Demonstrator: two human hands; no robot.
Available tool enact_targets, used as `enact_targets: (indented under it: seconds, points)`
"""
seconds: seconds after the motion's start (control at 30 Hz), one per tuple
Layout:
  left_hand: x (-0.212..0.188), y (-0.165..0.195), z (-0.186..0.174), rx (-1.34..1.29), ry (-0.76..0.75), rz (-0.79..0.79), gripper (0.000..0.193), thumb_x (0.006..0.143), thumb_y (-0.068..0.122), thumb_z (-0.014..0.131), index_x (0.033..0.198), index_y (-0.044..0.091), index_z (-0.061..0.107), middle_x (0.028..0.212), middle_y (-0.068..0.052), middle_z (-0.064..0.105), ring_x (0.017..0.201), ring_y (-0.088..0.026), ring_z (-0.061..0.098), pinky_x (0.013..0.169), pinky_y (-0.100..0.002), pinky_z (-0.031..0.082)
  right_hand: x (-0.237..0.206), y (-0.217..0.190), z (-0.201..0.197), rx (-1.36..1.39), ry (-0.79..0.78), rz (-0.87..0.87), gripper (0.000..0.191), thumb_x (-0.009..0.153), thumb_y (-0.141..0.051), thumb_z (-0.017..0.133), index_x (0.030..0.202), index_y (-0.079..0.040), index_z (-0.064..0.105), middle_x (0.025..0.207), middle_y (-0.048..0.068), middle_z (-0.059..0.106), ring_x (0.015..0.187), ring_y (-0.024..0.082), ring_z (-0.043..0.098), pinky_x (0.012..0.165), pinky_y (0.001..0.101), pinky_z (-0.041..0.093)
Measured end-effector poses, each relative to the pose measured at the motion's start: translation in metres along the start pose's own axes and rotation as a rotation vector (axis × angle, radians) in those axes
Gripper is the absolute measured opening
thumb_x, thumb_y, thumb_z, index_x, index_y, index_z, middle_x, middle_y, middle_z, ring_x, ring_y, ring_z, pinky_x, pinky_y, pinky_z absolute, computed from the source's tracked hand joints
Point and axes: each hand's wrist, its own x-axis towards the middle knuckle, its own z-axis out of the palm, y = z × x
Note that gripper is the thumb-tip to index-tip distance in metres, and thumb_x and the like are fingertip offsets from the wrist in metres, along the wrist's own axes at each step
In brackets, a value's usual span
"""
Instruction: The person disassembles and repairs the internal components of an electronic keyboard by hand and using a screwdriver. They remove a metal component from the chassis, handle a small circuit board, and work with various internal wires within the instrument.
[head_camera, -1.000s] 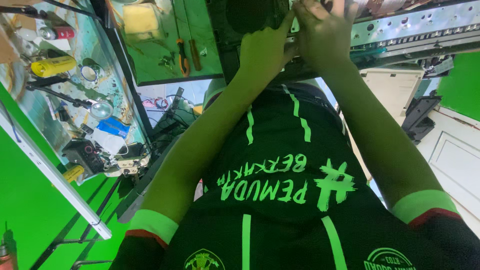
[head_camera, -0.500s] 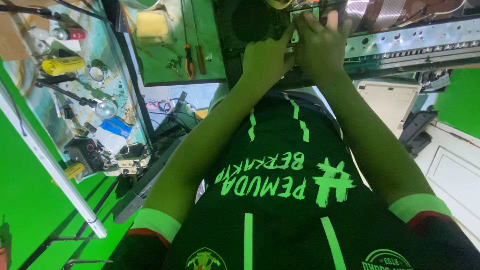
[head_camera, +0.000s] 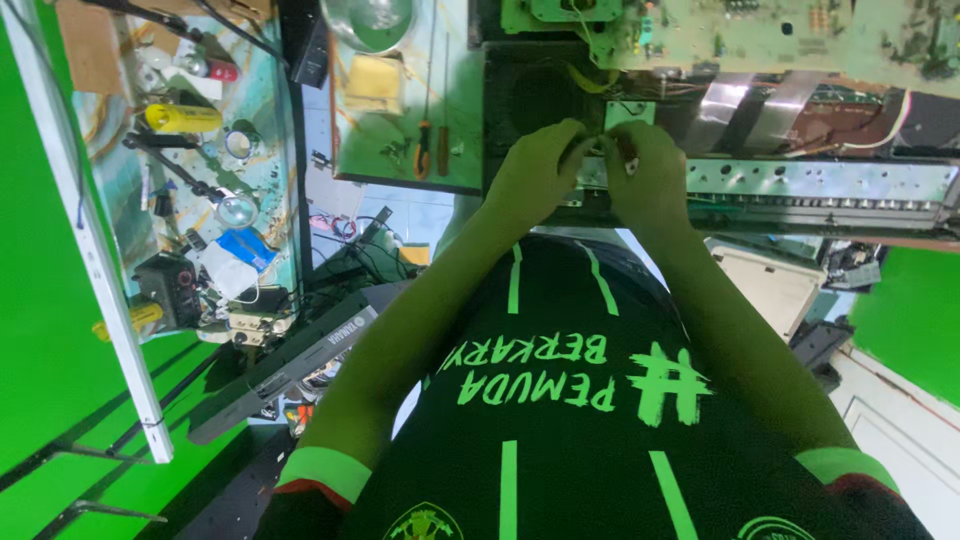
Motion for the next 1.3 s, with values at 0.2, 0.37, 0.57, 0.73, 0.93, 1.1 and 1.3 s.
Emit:
enact_targets:
  seconds: [0.2, 0.37, 0.57, 0.73, 0.93, 1.1, 1.3]
  points:
    - [-0.008, 0.014, -0.048, -0.204, 0.12, 0.014, 0.02, 0.1, 0.016, 0.067, 0.116, 0.004, 0.063, 0.102, -0.015, 0.07, 0.088, -0.028, 0.072, 0.074, -0.037, 0.057, 0.018, -0.055, -0.005, 0.223, -0.047, -0.082, 0.014, 0.1, -0.006, 0.071, 0.113, 0.0, 0.069, 0.102, 0.015, 0.074, 0.084, 0.023, 0.074, 0.071, 0.0358, 0.058]
    - [-0.015, -0.003, -0.093, -0.039, 0.19, -0.056, 0.017, 0.101, 0.017, 0.071, 0.112, 0.004, 0.068, 0.098, -0.014, 0.073, 0.085, -0.023, 0.072, 0.076, -0.036, 0.057, 0.039, -0.102, 0.018, 0.233, -0.075, -0.127, 0.018, 0.1, -0.009, 0.076, 0.113, 0.001, 0.068, 0.103, 0.015, 0.075, 0.088, 0.022, 0.077, 0.08, 0.037, 0.06]
    - [-0.024, -0.046, -0.164, -0.114, 0.041, -0.257, 0.025, 0.097, 0.019, 0.067, 0.117, 0.005, 0.068, 0.096, -0.012, 0.074, 0.077, -0.021, 0.074, 0.071, -0.036, 0.059, 0.063, -0.136, 0.068, 0.285, -0.061, -0.176, 0.02, 0.098, -0.006, 0.074, 0.116, 0.0, 0.071, 0.11, 0.018, 0.076, 0.095, 0.028, 0.079, 0.083, 0.0366, 0.062]
    - [-0.023, -0.085, -0.201, 0.131, 0.043, -0.127, 0.025, 0.091, 0.023, 0.073, 0.111, 0.008, 0.074, 0.102, -0.012, 0.074, 0.08, -0.028, 0.073, 0.07, -0.041, 0.057, 0.072, -0.145, 0.118, 0.074, 0.102, -0.318, 0.025, 0.096, -0.009, 0.079, 0.117, 0.002, 0.071, 0.109, 0.019, 0.073, 0.101, 0.037, 0.074, 0.094, 0.0438, 0.059]
    - [-0.014, -0.127, -0.197, 0.4, -0.08, 0.022, 0.025, 0.091, 0.026, 0.071, 0.114, 0.015, 0.075, 0.1, -0.009, 0.074, 0.091, -0.033, 0.07, 0.086, -0.049, 0.049, 0.072, -0.142, 0.163, -0.087, 0.023, -0.161, 0.017, 0.093, -0.013, 0.079, 0.107, -0.005, 0.076, 0.103, 0.014, 0.072, 0.1, 0.037, 0.067, 0.092, 0.0461, 0.055]
    - [-0.009, -0.154, -0.186, 0.549, -0.198, 0.06, 0.032, 0.089, 0.02, 0.067, 0.121, 0.016, 0.069, 0.104, -0.01, 0.072, 0.102, -0.032, 0.067, 0.091, -0.055, 0.042, 0.081, -0.139, 0.19, -0.286, -0.046, -0.179, 0.024, 0.084, -0.015, 0.076, 0.107, -0.007, 0.076, 0.11, 0.012, 0.07, 0.104, 0.036, 0.063, 0.088, 0.0471, 0.051]
    - [-0.01, -0.17, -0.181, 0.592, -0.214, 0.076, 0.042, 0.089, 0.018, 0.067, 0.131, 0.018, 0.065, 0.106, -0.01, 0.071, 0.104, -0.032, 0.066, 0.093, -0.054, 0.042, 0.079, -0.133, 0.207, -0.298, -0.044, -0.15, 0.017, 0.089, -0.016, 0.073, 0.105, -0.009, 0.073, 0.11, 0.008, 0.067, 0.105, 0.034, 0.063, 0.088, 0.0484, 0.049]
